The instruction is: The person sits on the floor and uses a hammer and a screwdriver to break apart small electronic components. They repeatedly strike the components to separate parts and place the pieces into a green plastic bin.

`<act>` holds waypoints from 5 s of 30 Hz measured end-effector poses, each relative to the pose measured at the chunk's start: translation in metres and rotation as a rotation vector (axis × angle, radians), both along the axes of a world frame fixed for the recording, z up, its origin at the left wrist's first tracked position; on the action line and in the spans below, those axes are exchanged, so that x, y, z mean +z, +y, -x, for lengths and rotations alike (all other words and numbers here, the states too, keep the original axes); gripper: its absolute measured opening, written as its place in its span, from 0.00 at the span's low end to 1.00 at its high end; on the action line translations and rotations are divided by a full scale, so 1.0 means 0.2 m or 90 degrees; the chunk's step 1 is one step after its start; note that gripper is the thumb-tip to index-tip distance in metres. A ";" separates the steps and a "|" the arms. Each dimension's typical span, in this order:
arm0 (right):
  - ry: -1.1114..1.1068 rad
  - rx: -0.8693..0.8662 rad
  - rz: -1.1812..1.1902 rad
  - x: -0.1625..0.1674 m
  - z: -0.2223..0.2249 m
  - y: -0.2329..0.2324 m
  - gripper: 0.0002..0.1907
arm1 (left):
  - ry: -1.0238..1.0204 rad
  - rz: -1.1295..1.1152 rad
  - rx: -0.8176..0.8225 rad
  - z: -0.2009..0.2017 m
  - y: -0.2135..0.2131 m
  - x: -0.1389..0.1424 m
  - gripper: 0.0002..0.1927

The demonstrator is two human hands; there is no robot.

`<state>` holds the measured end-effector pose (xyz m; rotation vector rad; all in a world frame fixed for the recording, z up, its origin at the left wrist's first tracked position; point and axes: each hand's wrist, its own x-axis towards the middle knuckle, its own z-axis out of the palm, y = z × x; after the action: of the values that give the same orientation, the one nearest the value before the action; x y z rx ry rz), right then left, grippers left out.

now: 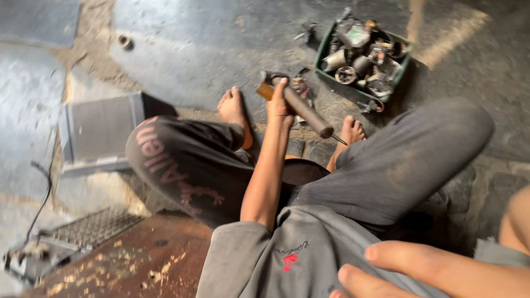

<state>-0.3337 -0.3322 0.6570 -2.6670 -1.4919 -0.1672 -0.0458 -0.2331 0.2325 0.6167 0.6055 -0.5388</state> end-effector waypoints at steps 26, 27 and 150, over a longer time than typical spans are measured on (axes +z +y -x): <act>0.405 -0.657 -0.362 -1.01 -1.00 -0.02 0.46 | -0.617 -0.266 -0.020 0.01 0.04 0.58 0.38; 0.471 -0.695 -0.427 -1.16 -0.98 -0.03 0.40 | -0.617 -0.254 -0.042 0.03 0.02 0.59 0.38; 0.537 -0.903 -0.892 -1.45 -0.59 -0.17 0.12 | -0.860 -0.690 -0.136 -0.24 -0.23 -0.01 0.17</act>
<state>-0.2148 -0.3667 0.3664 -1.5559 0.7279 -0.0634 0.0027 -0.2784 0.2299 1.8447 -0.5546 0.1529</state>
